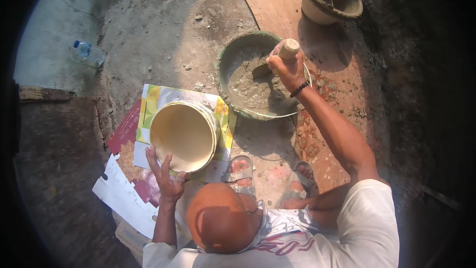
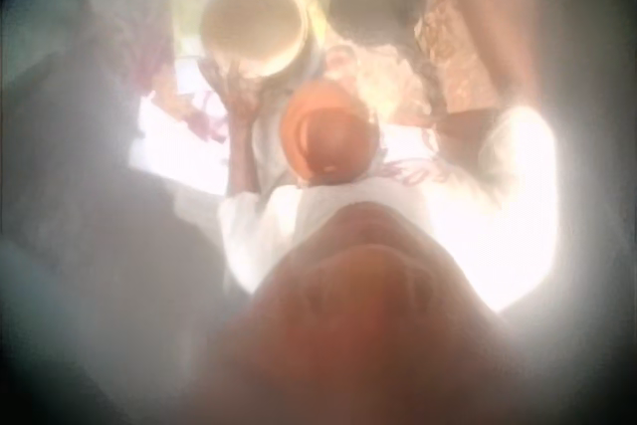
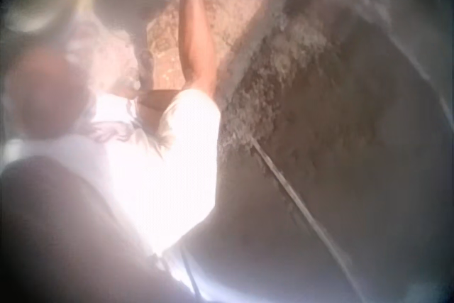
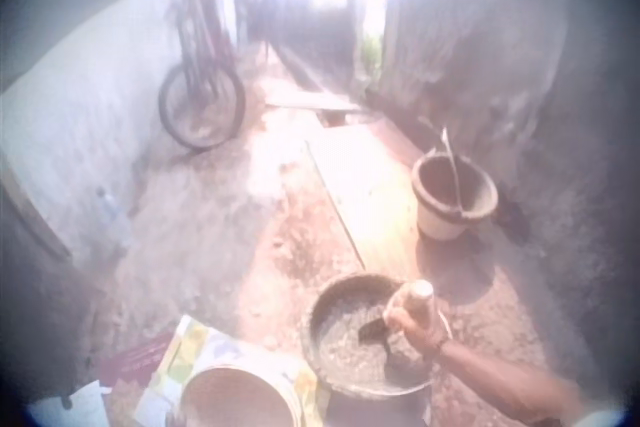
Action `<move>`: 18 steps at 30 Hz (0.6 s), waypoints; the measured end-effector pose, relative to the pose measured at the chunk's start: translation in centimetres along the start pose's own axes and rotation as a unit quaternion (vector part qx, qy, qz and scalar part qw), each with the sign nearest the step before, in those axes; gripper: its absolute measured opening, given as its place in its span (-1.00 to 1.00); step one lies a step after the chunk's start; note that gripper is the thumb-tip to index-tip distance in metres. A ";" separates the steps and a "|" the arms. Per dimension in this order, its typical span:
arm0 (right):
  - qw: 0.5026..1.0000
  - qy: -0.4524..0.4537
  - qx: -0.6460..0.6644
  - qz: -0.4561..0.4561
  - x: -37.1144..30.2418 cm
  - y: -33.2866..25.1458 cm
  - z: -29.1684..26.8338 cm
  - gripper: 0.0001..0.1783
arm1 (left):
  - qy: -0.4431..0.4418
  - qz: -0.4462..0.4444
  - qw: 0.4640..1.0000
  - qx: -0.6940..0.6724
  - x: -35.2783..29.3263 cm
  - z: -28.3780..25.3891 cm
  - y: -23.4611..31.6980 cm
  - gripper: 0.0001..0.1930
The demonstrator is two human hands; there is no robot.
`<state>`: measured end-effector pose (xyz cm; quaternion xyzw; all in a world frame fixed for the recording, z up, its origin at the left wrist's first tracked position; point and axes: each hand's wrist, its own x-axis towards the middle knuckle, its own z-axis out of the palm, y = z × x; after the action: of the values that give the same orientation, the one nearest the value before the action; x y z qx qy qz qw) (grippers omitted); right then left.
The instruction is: The person scoops wet cement from a bucket using a trowel and applies it to a vertical wall surface. They repeatedly transfer cement from the bucket to the wall, smoothing the surface as they work.
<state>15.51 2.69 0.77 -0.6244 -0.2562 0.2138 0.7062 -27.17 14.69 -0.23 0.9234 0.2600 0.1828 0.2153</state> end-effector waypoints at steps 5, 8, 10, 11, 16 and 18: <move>0.993 -0.011 -0.101 -0.060 0.9 -3.2 2.4 -0.85 | -0.057 0.035 0.997 0.038 -1.4 0.3 -1.7 -0.34; 0.998 -0.010 0.054 -0.014 -0.2 -0.5 2.4 -0.83 | -0.060 0.053 0.996 0.043 -0.4 -0.1 -1.7 -0.38; 0.996 -0.052 -0.067 0.028 -1.3 3.1 1.8 -0.79 | -0.057 0.062 0.995 0.048 -0.3 0.0 -1.7 -0.36; 0.989 -0.092 -0.111 0.033 -0.3 2.4 1.7 -0.82 | -0.055 0.058 0.996 0.042 -0.4 0.0 -1.7 -0.34; 0.996 -0.047 0.045 -0.056 1.1 -4.8 1.2 -0.86 | -0.040 0.023 0.999 0.027 -1.5 -1.2 -1.9 -0.25; 1.000 -0.018 0.001 -0.017 -0.2 0.6 -0.8 -0.87 | -0.057 0.044 0.996 0.047 -0.6 -1.8 -2.0 -0.27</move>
<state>15.93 2.01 0.11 -0.6154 -0.2789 0.2135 0.7057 -29.25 16.45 0.15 0.9521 0.2143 0.1266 0.1774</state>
